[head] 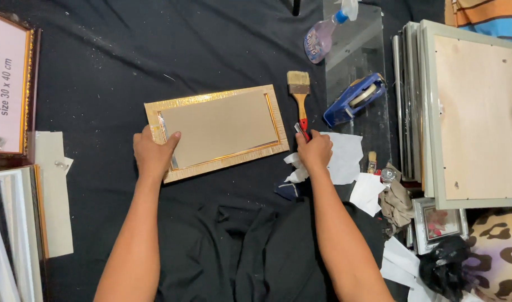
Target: The person wipes the surface of a gold picture frame with a white cloth, then uses a brush to dust it. They set the frame aside and pick up a white picture frame with a tulip print, wiping and brushing it similarly. The person flips the white frame over and wipes the back side with a cloth and brush.
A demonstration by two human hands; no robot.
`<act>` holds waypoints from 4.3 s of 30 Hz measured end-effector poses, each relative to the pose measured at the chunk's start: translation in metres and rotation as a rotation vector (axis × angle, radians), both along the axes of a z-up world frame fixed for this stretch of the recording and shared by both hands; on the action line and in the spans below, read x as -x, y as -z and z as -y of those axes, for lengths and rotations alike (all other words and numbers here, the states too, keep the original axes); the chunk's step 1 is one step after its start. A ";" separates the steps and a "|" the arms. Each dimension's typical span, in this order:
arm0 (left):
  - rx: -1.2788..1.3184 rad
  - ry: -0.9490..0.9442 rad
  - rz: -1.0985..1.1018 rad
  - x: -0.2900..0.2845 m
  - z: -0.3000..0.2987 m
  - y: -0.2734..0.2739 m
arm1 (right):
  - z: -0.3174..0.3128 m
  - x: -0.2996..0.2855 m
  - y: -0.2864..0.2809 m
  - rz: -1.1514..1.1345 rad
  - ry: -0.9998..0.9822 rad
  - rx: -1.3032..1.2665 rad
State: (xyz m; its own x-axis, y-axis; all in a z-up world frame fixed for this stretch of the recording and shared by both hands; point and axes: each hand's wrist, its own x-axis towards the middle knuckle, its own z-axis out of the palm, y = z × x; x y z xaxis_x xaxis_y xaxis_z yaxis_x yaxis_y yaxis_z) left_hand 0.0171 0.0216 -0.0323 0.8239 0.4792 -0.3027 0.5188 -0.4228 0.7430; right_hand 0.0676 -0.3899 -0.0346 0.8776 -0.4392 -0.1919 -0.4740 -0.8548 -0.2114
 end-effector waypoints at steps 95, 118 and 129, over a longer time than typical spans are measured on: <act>-0.404 0.457 -0.583 0.009 -0.022 0.040 | -0.039 -0.010 -0.090 0.438 -0.007 -0.442; -0.377 0.463 -0.622 0.008 -0.019 0.027 | -0.056 -0.024 -0.077 0.553 -0.140 -0.395; -0.434 0.466 -0.574 0.010 -0.018 0.034 | -0.219 -0.042 -0.077 0.113 -0.477 -0.594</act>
State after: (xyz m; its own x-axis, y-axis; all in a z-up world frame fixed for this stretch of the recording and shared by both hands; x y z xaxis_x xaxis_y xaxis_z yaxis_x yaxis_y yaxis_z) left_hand 0.0071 0.0395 -0.0661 0.7408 0.2999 -0.6011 0.4677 -0.8725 0.1410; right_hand 0.1092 -0.1709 0.0420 0.9744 0.1401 -0.1756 -0.0314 -0.6891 -0.7240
